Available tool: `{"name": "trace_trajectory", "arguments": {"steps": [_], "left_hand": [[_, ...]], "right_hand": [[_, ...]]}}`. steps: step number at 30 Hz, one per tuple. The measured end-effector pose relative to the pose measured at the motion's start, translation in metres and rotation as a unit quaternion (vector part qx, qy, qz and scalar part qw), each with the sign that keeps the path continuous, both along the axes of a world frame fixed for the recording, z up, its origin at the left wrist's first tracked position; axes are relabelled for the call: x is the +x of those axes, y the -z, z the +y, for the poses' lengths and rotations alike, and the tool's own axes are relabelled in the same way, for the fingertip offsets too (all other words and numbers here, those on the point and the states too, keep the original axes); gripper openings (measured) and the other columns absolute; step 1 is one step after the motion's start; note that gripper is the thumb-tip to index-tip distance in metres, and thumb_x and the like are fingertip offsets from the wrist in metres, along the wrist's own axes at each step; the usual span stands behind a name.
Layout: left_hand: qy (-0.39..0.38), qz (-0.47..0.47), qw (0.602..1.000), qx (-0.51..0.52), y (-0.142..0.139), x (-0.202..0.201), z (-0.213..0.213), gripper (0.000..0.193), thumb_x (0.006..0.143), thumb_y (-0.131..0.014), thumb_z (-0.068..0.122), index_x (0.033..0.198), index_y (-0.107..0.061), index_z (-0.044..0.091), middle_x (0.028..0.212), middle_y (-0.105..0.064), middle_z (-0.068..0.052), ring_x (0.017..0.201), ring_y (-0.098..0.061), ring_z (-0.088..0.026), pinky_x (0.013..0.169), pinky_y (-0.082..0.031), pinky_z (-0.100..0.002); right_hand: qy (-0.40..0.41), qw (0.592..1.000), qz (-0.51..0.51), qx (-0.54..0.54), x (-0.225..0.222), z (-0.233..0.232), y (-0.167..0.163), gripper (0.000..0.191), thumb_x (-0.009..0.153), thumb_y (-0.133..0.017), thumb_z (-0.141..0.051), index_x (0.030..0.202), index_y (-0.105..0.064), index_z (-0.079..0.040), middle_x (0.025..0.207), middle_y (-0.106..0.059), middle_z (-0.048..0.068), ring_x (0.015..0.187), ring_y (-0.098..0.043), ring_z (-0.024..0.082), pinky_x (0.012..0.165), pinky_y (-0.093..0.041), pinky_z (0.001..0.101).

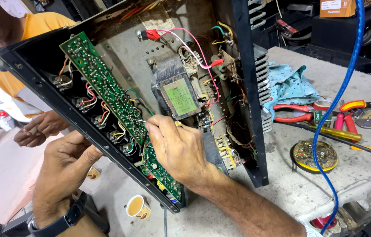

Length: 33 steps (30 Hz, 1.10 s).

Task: The person repairs an audio amplifier lying open on a workbench, using a soldering iron to solder and desolder wire connections on the internal circuit board while holding the chassis steady. A multimeter sits on the bench nearby, and at the end the person sits back and picks up a small cup of tea.

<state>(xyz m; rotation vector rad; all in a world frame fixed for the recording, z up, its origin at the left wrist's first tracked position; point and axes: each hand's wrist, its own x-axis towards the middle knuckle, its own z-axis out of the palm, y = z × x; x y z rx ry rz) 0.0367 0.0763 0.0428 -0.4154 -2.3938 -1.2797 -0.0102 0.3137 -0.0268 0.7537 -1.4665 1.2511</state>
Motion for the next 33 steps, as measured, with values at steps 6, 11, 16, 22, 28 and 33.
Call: {"name": "trace_trajectory", "arguments": {"steps": [6, 11, 16, 22, 28, 33], "left_hand": [[0.029, 0.005, 0.999, -0.012, -0.002, 0.000, -0.004, 0.025, 0.093, -0.070, 0.010, 0.113, -0.073, -0.005, 0.097, -0.077, -0.008, 0.088, -0.072, -0.013, 0.079, -0.059, -0.026], [0.026, 0.005, 0.999, -0.023, -0.003, 0.003, -0.005, 0.026, 0.093, -0.071, 0.011, 0.113, -0.073, -0.005, 0.095, -0.077, -0.008, 0.086, -0.071, -0.012, 0.077, -0.057, -0.026], [0.016, 0.006, 1.000, -0.026, -0.004, 0.006, -0.004, 0.026, 0.093, -0.071, 0.011, 0.113, -0.073, -0.005, 0.094, -0.077, -0.008, 0.086, -0.071, -0.012, 0.078, -0.058, -0.026], [0.030, 0.002, 0.999, -0.027, -0.005, 0.005, -0.004, 0.024, 0.094, -0.070, 0.011, 0.112, -0.073, -0.005, 0.095, -0.078, -0.008, 0.085, -0.071, -0.013, 0.076, -0.057, -0.027], [0.036, 0.002, 0.999, -0.019, -0.006, 0.005, -0.005, 0.024, 0.094, -0.069, 0.012, 0.112, -0.073, -0.005, 0.095, -0.078, -0.008, 0.085, -0.073, -0.013, 0.076, -0.059, -0.026], [0.010, -0.004, 1.000, -0.028, -0.006, 0.006, -0.005, 0.022, 0.094, -0.069, 0.011, 0.110, -0.073, -0.004, 0.092, -0.078, -0.009, 0.082, -0.073, -0.014, 0.073, -0.058, -0.026]], "right_hand": [[-0.003, 1.000, -0.021, 0.006, -0.004, -0.007, 0.000, 0.013, 0.101, -0.070, -0.011, 0.111, -0.062, -0.005, 0.087, -0.075, 0.008, 0.073, -0.075, 0.027, 0.061, -0.056, 0.0377], [-0.009, 0.999, -0.031, 0.012, -0.002, -0.007, -0.002, 0.010, 0.101, -0.070, -0.013, 0.108, -0.065, -0.008, 0.086, -0.075, 0.008, 0.072, -0.074, 0.027, 0.060, -0.055, 0.0377], [-0.006, 0.999, -0.045, 0.012, 0.002, -0.009, -0.003, 0.009, 0.100, -0.070, -0.014, 0.105, -0.066, -0.008, 0.083, -0.074, 0.008, 0.070, -0.074, 0.026, 0.058, -0.054, 0.0371], [-0.004, 0.999, -0.042, 0.014, 0.001, -0.011, -0.004, 0.009, 0.101, -0.071, -0.015, 0.105, -0.066, -0.009, 0.084, -0.074, 0.007, 0.070, -0.074, 0.026, 0.058, -0.054, 0.0368], [-0.004, 0.999, -0.040, 0.012, 0.003, -0.012, -0.003, 0.009, 0.101, -0.070, -0.015, 0.106, -0.066, -0.009, 0.084, -0.075, 0.007, 0.069, -0.074, 0.026, 0.058, -0.054, 0.0368], [0.001, 0.999, -0.040, 0.009, 0.003, -0.013, -0.003, 0.010, 0.100, -0.071, -0.016, 0.106, -0.066, -0.009, 0.083, -0.074, 0.007, 0.069, -0.074, 0.026, 0.058, -0.053, 0.0373]]}}
